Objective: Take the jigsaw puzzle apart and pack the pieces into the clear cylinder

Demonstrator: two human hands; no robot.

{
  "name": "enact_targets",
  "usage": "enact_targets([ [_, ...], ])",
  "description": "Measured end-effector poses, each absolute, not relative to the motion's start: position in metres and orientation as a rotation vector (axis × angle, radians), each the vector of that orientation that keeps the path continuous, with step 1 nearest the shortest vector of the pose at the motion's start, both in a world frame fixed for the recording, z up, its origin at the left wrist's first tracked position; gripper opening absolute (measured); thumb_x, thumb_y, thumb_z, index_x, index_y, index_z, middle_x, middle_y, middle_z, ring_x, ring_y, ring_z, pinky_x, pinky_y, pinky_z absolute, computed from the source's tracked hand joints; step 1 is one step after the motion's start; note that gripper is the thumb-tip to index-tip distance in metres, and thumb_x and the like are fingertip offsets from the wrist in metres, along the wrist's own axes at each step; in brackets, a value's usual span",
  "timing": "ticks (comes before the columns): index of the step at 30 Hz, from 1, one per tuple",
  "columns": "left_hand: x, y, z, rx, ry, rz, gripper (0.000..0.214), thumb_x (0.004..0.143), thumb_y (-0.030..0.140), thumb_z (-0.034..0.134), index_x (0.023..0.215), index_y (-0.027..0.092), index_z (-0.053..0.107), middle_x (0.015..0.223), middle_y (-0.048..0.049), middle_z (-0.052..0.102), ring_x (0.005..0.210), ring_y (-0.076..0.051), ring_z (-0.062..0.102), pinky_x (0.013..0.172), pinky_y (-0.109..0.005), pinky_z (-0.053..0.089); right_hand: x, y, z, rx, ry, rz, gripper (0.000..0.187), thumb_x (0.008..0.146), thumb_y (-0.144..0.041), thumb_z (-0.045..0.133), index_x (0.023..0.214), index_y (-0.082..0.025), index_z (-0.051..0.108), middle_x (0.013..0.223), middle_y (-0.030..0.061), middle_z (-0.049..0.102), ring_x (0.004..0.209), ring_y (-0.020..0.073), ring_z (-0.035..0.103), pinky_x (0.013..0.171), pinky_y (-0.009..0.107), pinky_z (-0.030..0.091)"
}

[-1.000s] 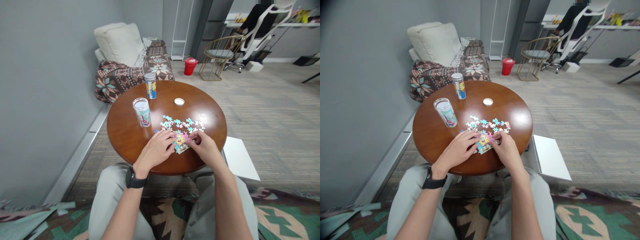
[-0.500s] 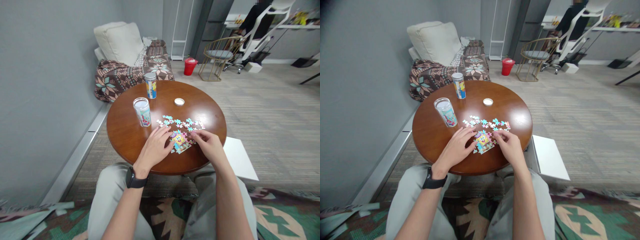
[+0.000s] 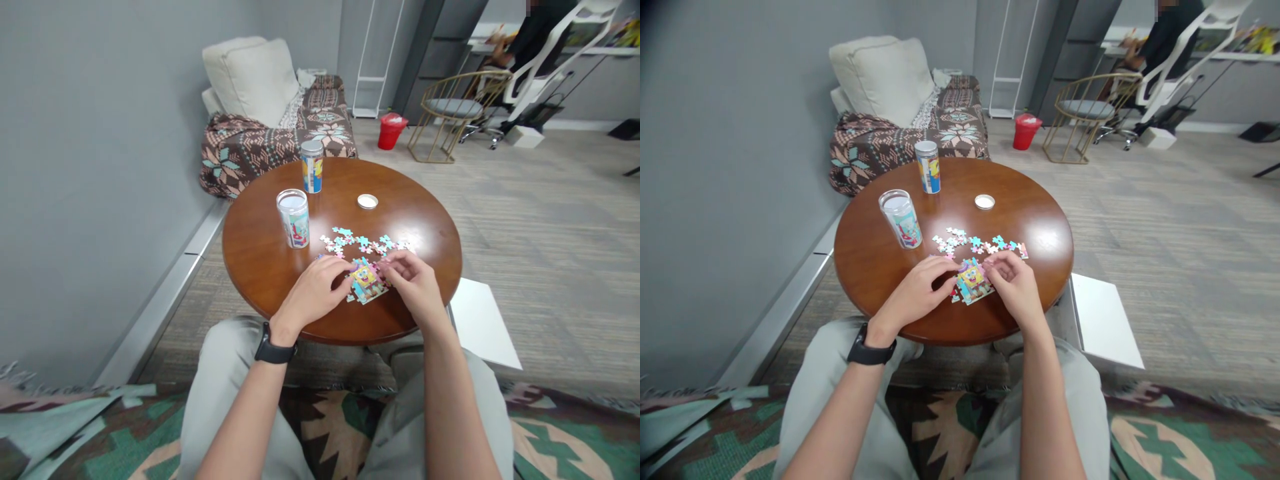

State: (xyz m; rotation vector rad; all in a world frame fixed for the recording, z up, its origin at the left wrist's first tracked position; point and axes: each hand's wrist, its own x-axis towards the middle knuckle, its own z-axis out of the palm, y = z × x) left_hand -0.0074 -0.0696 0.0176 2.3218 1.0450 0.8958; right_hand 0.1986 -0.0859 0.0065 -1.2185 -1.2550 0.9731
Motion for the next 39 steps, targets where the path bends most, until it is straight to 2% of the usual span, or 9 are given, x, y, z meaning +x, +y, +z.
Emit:
enact_targets([
  [3,-0.0069,-0.0696,0.0169,2.369,1.065,0.859,0.019,0.093,0.024,0.056,0.107,0.019,0.068,0.11,-0.0065,0.071,0.105,-0.02,0.062,0.101,-0.039,0.048,0.1994,-0.0856,0.006,-1.206,-1.239,0.985,0.025,0.073,-0.038,0.076,0.072,-0.021,0.058,0.079,0.0015,0.066,0.073,0.0139,0.062,0.064,0.025,0.052],
  [6,-0.0063,-0.0706,0.018,2.438,1.093,0.775,0.02,0.09,0.027,0.062,0.107,0.019,0.068,0.112,-0.0066,0.068,0.106,-0.022,0.061,0.1,-0.039,0.047,0.1993,-0.0847,0.0036,-1.241,-1.242,1.044,0.024,0.075,-0.041,0.076,0.079,-0.021,0.062,0.071,-0.0003,0.064,0.066,0.013,0.06,0.06,0.024,0.05],
  [9,-0.0063,-0.0722,0.0198,2.475,1.109,0.707,0.025,0.088,0.033,0.064,0.109,0.02,0.068,0.116,-0.007,0.065,0.108,-0.023,0.06,0.101,-0.04,0.047,0.1984,-0.0836,0.0017,-1.249,-1.254,1.063,0.028,0.075,-0.046,0.076,0.082,-0.021,0.064,0.074,0.0011,0.066,0.068,0.0137,0.062,0.063,0.025,0.052],
  [12,-0.0075,-0.0733,0.0197,2.468,1.092,0.703,0.037,0.083,0.041,0.07,0.114,0.02,0.066,0.121,-0.0074,0.063,0.113,-0.024,0.058,0.104,-0.041,0.044,0.1974,-0.0827,0.002,-1.238,-1.25,1.06,0.032,0.072,-0.047,0.078,0.086,-0.021,0.065,0.077,0.0014,0.067,0.069,0.0143,0.063,0.065,0.027,0.054],
  [16,-0.0096,-0.0732,0.0183,2.445,1.051,0.707,0.062,0.069,0.05,0.081,0.12,0.02,0.062,0.126,-0.0085,0.06,0.12,-0.027,0.055,0.108,-0.043,0.041,0.197,-0.0824,0.0024,-1.243,-1.253,1.044,0.033,0.073,-0.05,0.077,0.085,-0.021,0.065,0.076,0.0018,0.067,0.069,0.0148,0.063,0.065,0.027,0.055],
  [25,-0.0097,-0.0697,0.0153,2.353,1.1,0.751,0.04,0.079,0.03,0.076,0.116,0.022,0.062,0.12,-0.0059,0.061,0.115,-0.024,0.057,0.104,-0.041,0.045,0.1986,-0.0833,0.0053,-1.3,-1.298,0.983,0.03,0.073,-0.048,0.076,0.08,-0.02,0.068,0.071,0.0011,0.064,0.065,0.0139,0.058,0.059,0.026,0.05],
  [31,-0.0093,-0.0684,0.0154,2.276,1.122,0.744,0.039,0.077,0.027,0.078,0.113,0.021,0.063,0.108,-0.0036,0.064,0.102,-0.022,0.061,0.097,-0.039,0.047,0.1978,-0.0833,0.0068,-1.286,-1.284,0.967,0.03,0.071,-0.048,0.077,0.08,-0.02,0.072,0.087,0.0056,0.07,0.076,0.0173,0.065,0.068,0.03,0.054],
  [34,-0.0093,-0.0681,0.0156,2.248,1.109,0.741,0.033,0.079,0.023,0.075,0.11,0.021,0.064,0.097,-0.0014,0.066,0.092,-0.019,0.063,0.092,-0.037,0.048,0.1981,-0.0833,0.0069,-1.332,-1.26,0.998,0.032,0.074,-0.05,0.074,0.085,-0.02,0.074,0.083,0.0053,0.071,0.071,0.0177,0.065,0.064,0.031,0.054],
  [39,-0.0099,-0.0671,0.0134,2.262,1.13,0.801,0.022,0.085,0.017,0.067,0.106,0.021,0.062,0.096,-0.001,0.067,0.091,-0.018,0.063,0.091,-0.036,0.047,0.1994,-0.0833,0.0076,-1.314,-1.303,0.907,0.026,0.074,-0.046,0.075,0.084,-0.022,0.077,0.092,0.0062,0.072,0.085,0.0204,0.067,0.073,0.032,0.056],
])
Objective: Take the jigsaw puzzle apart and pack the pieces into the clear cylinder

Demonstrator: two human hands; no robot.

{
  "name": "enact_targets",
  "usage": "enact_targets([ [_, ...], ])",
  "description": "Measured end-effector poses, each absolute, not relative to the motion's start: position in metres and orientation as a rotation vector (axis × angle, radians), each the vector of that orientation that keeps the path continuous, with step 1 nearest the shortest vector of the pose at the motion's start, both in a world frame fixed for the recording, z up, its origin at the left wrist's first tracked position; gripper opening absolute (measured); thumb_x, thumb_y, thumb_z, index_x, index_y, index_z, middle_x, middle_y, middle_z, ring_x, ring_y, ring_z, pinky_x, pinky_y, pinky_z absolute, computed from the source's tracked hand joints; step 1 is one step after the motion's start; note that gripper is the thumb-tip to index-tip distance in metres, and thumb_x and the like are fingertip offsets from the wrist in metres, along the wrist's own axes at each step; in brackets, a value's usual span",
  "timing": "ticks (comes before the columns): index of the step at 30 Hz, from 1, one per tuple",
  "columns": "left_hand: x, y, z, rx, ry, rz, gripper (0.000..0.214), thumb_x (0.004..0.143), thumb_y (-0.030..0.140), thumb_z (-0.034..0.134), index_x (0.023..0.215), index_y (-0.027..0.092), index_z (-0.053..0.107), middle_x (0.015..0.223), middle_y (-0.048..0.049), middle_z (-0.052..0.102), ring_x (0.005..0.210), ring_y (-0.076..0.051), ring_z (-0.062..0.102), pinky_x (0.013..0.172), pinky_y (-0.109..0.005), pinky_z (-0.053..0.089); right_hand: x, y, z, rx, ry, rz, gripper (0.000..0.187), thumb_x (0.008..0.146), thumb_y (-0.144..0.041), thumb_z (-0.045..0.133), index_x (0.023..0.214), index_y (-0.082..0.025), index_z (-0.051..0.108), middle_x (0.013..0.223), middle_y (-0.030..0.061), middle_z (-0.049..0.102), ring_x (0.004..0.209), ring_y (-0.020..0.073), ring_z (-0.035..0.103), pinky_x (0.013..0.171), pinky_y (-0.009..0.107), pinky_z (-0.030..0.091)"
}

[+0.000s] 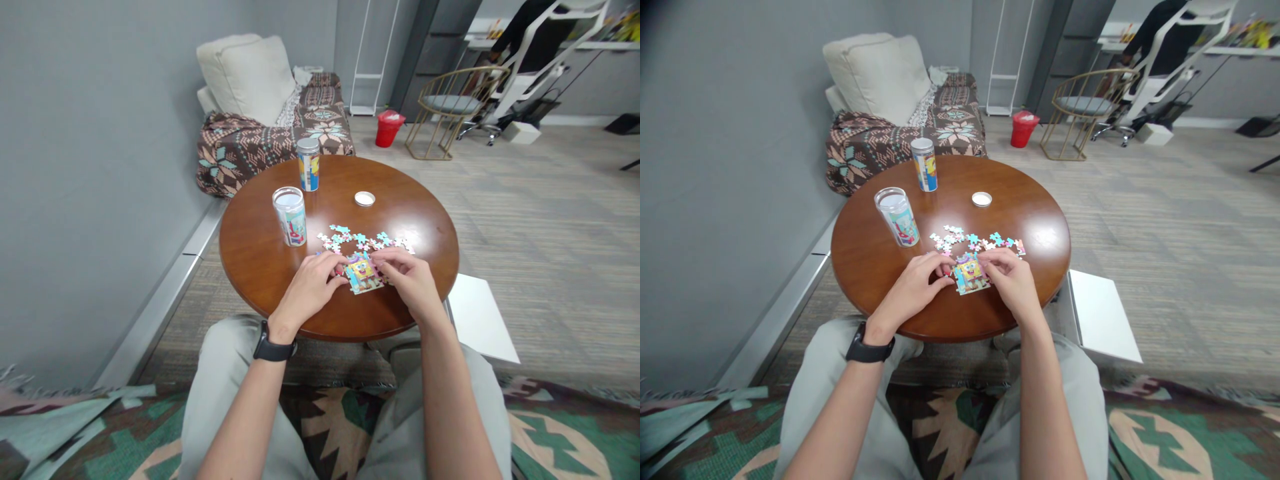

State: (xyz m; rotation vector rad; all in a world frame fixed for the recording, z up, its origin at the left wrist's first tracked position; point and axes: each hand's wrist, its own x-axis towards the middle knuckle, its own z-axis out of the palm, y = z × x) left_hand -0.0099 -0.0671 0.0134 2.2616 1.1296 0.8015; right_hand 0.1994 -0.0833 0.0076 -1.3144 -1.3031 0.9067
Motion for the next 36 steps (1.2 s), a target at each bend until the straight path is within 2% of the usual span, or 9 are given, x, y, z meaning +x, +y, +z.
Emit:
enact_targets([
  [3,-0.0101,-0.0672,0.0122,2.267,1.166,0.829,0.019,0.088,0.017,0.062,0.106,0.021,0.062,0.102,-0.0028,0.066,0.095,-0.019,0.063,0.093,-0.037,0.047,0.1996,-0.0832,0.008,-1.32,-1.292,0.949,0.027,0.077,-0.047,0.073,0.088,-0.022,0.078,0.089,0.0061,0.072,0.081,0.0196,0.066,0.07,0.032,0.056],
  [6,-0.0098,-0.0679,0.0124,2.275,1.185,0.847,0.019,0.09,0.014,0.056,0.107,0.021,0.061,0.107,-0.0042,0.065,0.102,-0.02,0.062,0.095,-0.037,0.048,0.1994,-0.0833,0.0084,-1.299,-1.335,0.895,0.024,0.073,-0.044,0.076,0.082,-0.023,0.078,0.092,0.0065,0.072,0.088,0.0208,0.065,0.073,0.032,0.055],
  [11,-0.0093,-0.0686,0.0145,2.265,1.187,0.87,0.021,0.09,0.01,0.052,0.106,0.02,0.06,0.107,-0.0049,0.062,0.101,-0.019,0.062,0.094,-0.037,0.049,0.1987,-0.0847,0.0089,-1.382,-1.276,1.021,0.033,0.073,-0.049,0.075,0.087,-0.019,0.078,0.068,0.0027,0.068,0.059,0.0147,0.057,0.054,0.028,0.047],
  [14,-0.0092,-0.0684,0.0148,2.218,1.168,0.922,0.02,0.089,0.008,0.053,0.103,0.019,0.06,0.106,-0.0049,0.059,0.094,-0.016,0.062,0.091,-0.035,0.052,0.1988,-0.0844,0.0083,-1.382,-1.293,1.028,0.036,0.076,-0.052,0.072,0.087,-0.018,0.077,0.06,0.0011,0.064,0.054,0.0133,0.054,0.052,0.027,0.045],
  [18,-0.0095,-0.0675,0.013,2.17,1.164,1.029,0.025,0.086,0.001,0.05,0.1,0.019,0.061,0.105,-0.0039,0.056,0.087,-0.012,0.062,0.088,-0.03,0.054,0.1996,-0.0823,0.0062,-1.343,-1.287,1.008,0.033,0.076,-0.05,0.073,0.09,-0.02,0.077,0.072,0.0038,0.07,0.067,0.0167,0.063,0.061,0.029,0.052],
  [22,-0.0097,-0.067,0.0122,2.133,1.186,1.085,0.027,0.085,-0.001,0.048,0.099,0.018,0.062,0.102,-0.0036,0.055,0.083,-0.01,0.061,0.086,-0.028,0.055,0.2,-0.0816,0.0056,-1.277,-1.348,0.915,0.022,0.072,-0.044,0.077,0.078,-0.023,0.076,0.091,0.0059,0.073,0.088,0.0209,0.066,0.077,0.033,0.056],
  [25,-0.0095,-0.0672,0.0125,2.101,1.194,1.095,0.024,0.086,0.002,0.049,0.098,0.018,0.062,0.1,-0.0032,0.054,0.081,-0.01,0.061,0.085,-0.028,0.057,0.1996,-0.082,0.0071,-1.296,-1.319,0.955,0.021,0.075,-0.043,0.074,0.082,-0.023,0.077,0.088,0.0057,0.073,0.085,0.0205,0.067,0.076,0.034,0.057],
  [29,-0.0092,-0.0674,0.0119,2.058,1.192,1.094,0.021,0.085,0.004,0.052,0.098,0.018,0.062,0.105,-0.004,0.053,0.085,-0.01,0.062,0.084,-0.027,0.059,0.1994,-0.0823,0.008,-1.285,-1.33,0.928,0.018,0.073,-0.04,0.075,0.079,-0.023,0.077,0.096,0.0062,0.073,0.095,0.0219,0.067,0.08,0.034,0.057],
  [36,-0.0099,-0.0662,0.0117,2.061,1.114,1.045,0.019,0.088,0.006,0.051,0.096,0.017,0.065,0.103,-0.0045,0.063,0.089,-0.012,0.065,0.084,-0.029,0.061,0.1991,-0.0827,0.0058,-1.303,-1.227,1.061,0.03,0.07,-0.046,0.079,0.085,-0.02,0.074,0.081,0.0046,0.073,0.075,0.0182,0.067,0.07,0.031,0.057],
])
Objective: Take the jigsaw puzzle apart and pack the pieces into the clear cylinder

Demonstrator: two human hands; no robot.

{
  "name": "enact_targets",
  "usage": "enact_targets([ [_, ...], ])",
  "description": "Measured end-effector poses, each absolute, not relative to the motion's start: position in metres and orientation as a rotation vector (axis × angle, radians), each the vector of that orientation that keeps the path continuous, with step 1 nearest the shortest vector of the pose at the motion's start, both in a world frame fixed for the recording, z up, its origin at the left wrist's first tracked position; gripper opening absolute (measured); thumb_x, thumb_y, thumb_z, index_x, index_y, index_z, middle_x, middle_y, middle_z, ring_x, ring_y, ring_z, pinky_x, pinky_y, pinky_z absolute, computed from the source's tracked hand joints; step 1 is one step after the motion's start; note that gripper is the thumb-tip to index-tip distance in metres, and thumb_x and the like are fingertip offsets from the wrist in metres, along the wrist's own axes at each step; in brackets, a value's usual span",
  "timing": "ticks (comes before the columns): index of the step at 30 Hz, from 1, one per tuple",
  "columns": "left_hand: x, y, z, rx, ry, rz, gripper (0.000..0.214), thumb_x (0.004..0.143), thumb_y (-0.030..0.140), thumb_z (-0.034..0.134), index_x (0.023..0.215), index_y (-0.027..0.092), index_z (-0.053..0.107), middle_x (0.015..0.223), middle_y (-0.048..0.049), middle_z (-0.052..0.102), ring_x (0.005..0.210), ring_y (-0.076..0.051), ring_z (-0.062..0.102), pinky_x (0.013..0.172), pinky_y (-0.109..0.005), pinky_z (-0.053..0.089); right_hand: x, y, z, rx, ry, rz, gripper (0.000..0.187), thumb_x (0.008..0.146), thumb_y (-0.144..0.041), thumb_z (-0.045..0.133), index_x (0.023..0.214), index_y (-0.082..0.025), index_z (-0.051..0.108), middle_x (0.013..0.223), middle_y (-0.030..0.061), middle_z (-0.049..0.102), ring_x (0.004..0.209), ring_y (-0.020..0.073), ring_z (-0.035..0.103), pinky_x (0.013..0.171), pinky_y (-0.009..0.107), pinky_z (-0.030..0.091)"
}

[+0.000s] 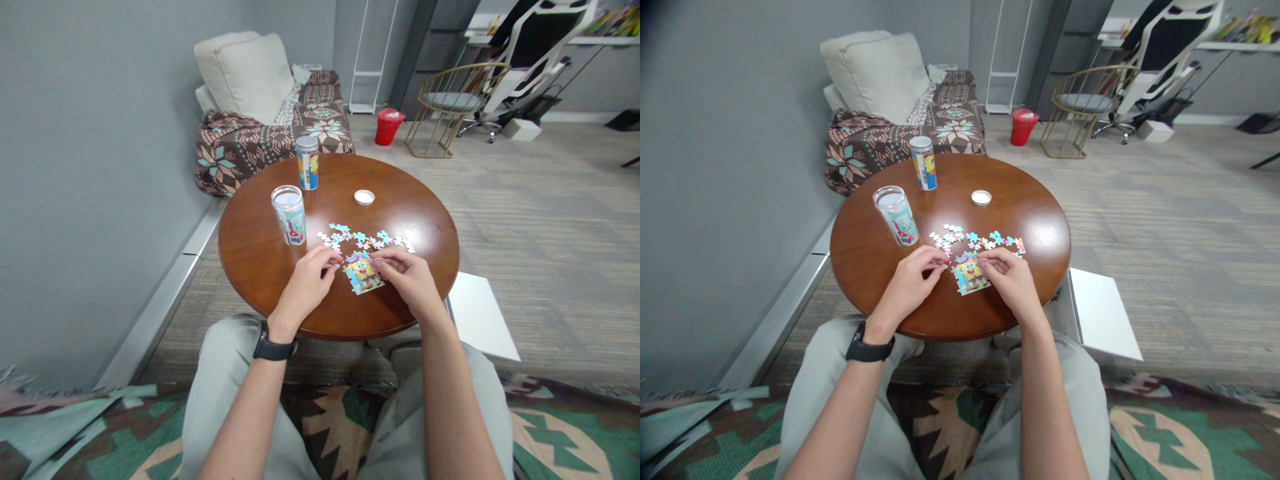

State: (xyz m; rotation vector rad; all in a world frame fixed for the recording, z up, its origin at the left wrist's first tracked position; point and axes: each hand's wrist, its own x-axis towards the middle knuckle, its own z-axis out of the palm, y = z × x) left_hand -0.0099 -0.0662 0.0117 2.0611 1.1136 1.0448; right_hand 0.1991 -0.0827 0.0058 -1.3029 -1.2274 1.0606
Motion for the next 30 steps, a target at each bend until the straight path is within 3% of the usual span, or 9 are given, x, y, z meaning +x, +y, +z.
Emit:
enact_targets([
  [10,-0.0092,-0.0678,0.014,1.991,1.1,1.059,0.011,0.084,0.009,0.056,0.086,0.017,0.064,0.099,-0.0035,0.061,0.081,-0.011,0.064,0.077,-0.025,0.061,0.2001,-0.0818,0.0046,-1.284,-1.234,1.014,0.028,0.071,-0.046,0.078,0.08,-0.02,0.07,0.086,0.0055,0.071,0.077,0.0176,0.066,0.068,0.029,0.056],
  [16,-0.0086,-0.0684,0.0173,2.095,1.178,0.992,0.012,0.083,0.007,0.056,0.077,0.017,0.056,0.084,-0.0002,0.059,0.074,-0.011,0.059,0.071,-0.025,0.053,0.2003,-0.0821,0.0061,-1.258,-1.253,1.021,0.027,0.065,-0.042,0.083,0.074,-0.021,0.069,0.091,0.0056,0.072,0.084,0.0194,0.068,0.075,0.031,0.057],
  [23,-0.008,-0.0681,0.0165,2.037,1.178,0.965,0.009,0.089,0.015,0.057,0.097,0.019,0.058,0.085,0.0006,0.065,0.076,-0.013,0.062,0.075,-0.027,0.053,0.1975,-0.084,0.0102,-1.298,-1.244,1.114,0.035,0.065,-0.047,0.083,0.083,-0.02,0.069,0.074,0.0032,0.072,0.071,0.0181,0.069,0.068,0.03,0.056],
  [30,-0.0094,-0.0661,0.0158,2.135,1.16,1.025,0.017,0.09,0.01,0.054,0.098,0.019,0.066,0.101,-0.0039,0.062,0.088,-0.014,0.063,0.087,-0.029,0.053,0.1986,-0.0822,0.0065,-1.294,-1.244,1.093,0.034,0.07,-0.048,0.08,0.085,-0.019,0.071,0.078,0.0044,0.072,0.073,0.0182,0.068,0.066,0.029,0.056],
])
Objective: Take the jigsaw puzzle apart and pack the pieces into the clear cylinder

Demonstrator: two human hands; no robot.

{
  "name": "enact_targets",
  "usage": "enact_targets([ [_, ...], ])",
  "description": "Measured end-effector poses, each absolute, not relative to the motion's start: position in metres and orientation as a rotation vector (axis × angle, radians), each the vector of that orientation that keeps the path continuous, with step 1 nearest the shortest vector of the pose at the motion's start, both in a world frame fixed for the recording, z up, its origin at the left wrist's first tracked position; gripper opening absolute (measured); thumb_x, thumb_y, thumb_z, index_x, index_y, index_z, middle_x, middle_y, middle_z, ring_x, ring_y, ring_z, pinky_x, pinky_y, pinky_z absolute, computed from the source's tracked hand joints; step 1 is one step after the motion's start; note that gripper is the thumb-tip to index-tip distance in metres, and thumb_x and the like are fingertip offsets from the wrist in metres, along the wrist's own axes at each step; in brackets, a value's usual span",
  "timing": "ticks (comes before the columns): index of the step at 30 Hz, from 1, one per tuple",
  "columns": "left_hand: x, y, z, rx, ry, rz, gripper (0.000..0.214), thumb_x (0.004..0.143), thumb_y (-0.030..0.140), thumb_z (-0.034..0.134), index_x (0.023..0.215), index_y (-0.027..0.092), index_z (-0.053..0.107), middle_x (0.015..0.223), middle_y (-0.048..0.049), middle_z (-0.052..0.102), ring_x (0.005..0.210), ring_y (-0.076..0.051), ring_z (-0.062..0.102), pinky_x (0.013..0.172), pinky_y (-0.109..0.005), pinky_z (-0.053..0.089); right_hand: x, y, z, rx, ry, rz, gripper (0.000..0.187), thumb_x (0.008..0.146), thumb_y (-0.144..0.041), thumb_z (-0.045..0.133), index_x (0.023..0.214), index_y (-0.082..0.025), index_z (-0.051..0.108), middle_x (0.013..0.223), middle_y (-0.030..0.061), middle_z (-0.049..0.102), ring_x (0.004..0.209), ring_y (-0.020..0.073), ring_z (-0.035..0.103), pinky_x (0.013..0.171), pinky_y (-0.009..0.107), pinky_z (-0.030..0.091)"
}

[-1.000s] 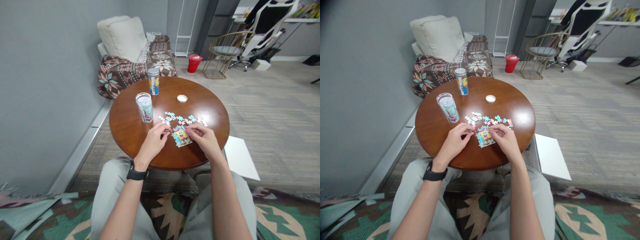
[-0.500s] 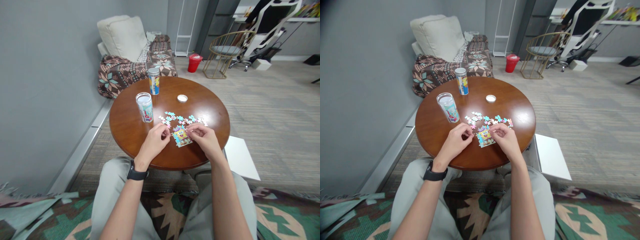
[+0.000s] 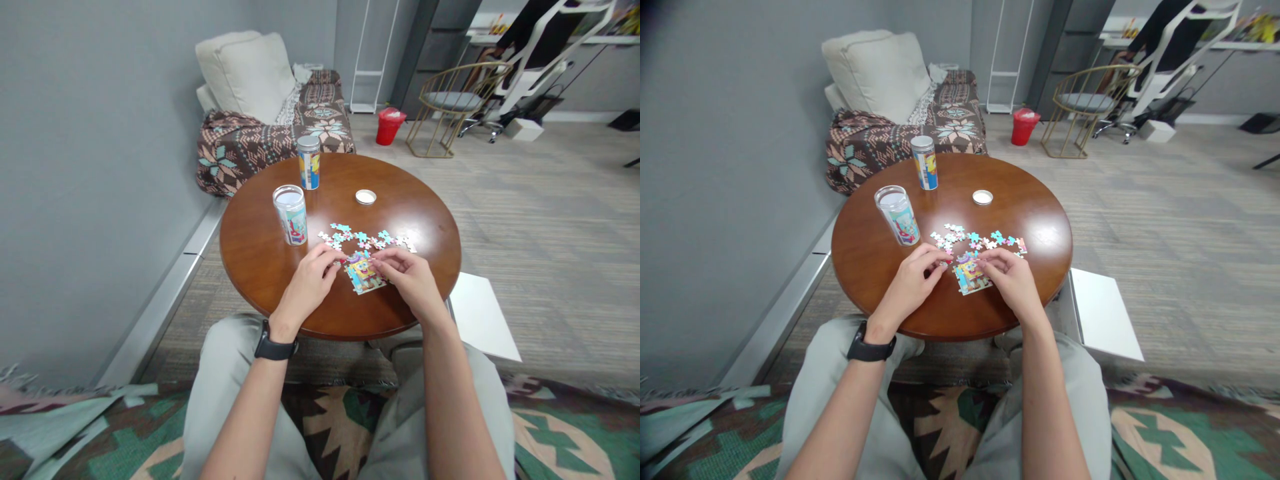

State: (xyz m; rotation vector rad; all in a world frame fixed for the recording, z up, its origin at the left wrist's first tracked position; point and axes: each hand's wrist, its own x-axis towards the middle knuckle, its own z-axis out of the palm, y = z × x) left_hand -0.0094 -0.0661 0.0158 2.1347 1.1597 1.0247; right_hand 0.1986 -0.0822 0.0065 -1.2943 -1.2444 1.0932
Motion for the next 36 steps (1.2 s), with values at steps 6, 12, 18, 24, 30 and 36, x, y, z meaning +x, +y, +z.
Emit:
enact_targets([
  [6,-0.01,-0.066,0.0133,2.093,1.188,1.028,0.02,0.086,0.008,0.058,0.103,0.018,0.066,0.099,-0.0027,0.063,0.079,-0.012,0.062,0.081,-0.027,0.054,0.2007,-0.0806,0.0041,-1.301,-1.3,0.914,0.026,0.072,-0.045,0.078,0.082,-0.021,0.075,0.093,0.0071,0.072,0.092,0.0211,0.067,0.079,0.033,0.057],
  [12,-0.0094,-0.0671,0.0174,2.044,1.173,1.015,0.006,0.086,0.012,0.061,0.088,0.018,0.062,0.086,0.0,0.063,0.077,-0.013,0.06,0.076,-0.026,0.051,0.1999,-0.081,0.0036,-1.3,-1.228,1.042,0.034,0.066,-0.043,0.083,0.089,-0.02,0.072,0.087,0.0055,0.073,0.08,0.0185,0.068,0.075,0.032,0.057],
  [18,-0.0097,-0.0666,0.0183,2.075,1.198,1.01,0.011,0.086,0.009,0.055,0.08,0.018,0.057,0.085,-0.0006,0.061,0.078,-0.013,0.058,0.075,-0.026,0.047,0.1994,-0.0815,0.0046,-1.317,-1.255,0.975,0.029,0.07,-0.046,0.079,0.081,-0.019,0.073,0.091,0.0072,0.073,0.082,0.0195,0.068,0.071,0.031,0.057],
  [24,-0.0082,-0.0673,0.0181,2.014,1.209,1.0,0.009,0.086,0.01,0.054,0.084,0.018,0.058,0.083,0.0004,0.064,0.076,-0.013,0.06,0.074,-0.025,0.048,0.2016,-0.081,0.0018,-1.306,-1.197,1.043,0.032,0.067,-0.042,0.081,0.089,-0.02,0.072,0.088,0.0056,0.073,0.083,0.0192,0.069,0.076,0.032,0.058],
  [30,-0.0081,-0.0674,0.0209,2.073,1.213,1.018,0.012,0.09,0.012,0.053,0.092,0.018,0.063,0.084,-0.0005,0.063,0.073,-0.012,0.058,0.073,-0.024,0.048,0.2004,-0.0814,0.0037,-1.298,-1.292,0.972,0.027,0.069,-0.043,0.08,0.083,-0.02,0.074,0.094,0.0066,0.072,0.086,0.0194,0.068,0.078,0.032,0.058],
  [36,-0.0094,-0.0668,0.0176,2.056,1.168,1.011,0.009,0.091,0.019,0.058,0.095,0.019,0.065,0.088,-0.0015,0.065,0.078,-0.013,0.06,0.077,-0.026,0.049,0.1987,-0.0817,0.005,-1.321,-1.211,1.097,0.033,0.071,-0.047,0.078,0.089,-0.02,0.073,0.073,0.0033,0.071,0.066,0.0163,0.066,0.06,0.027,0.054],
])
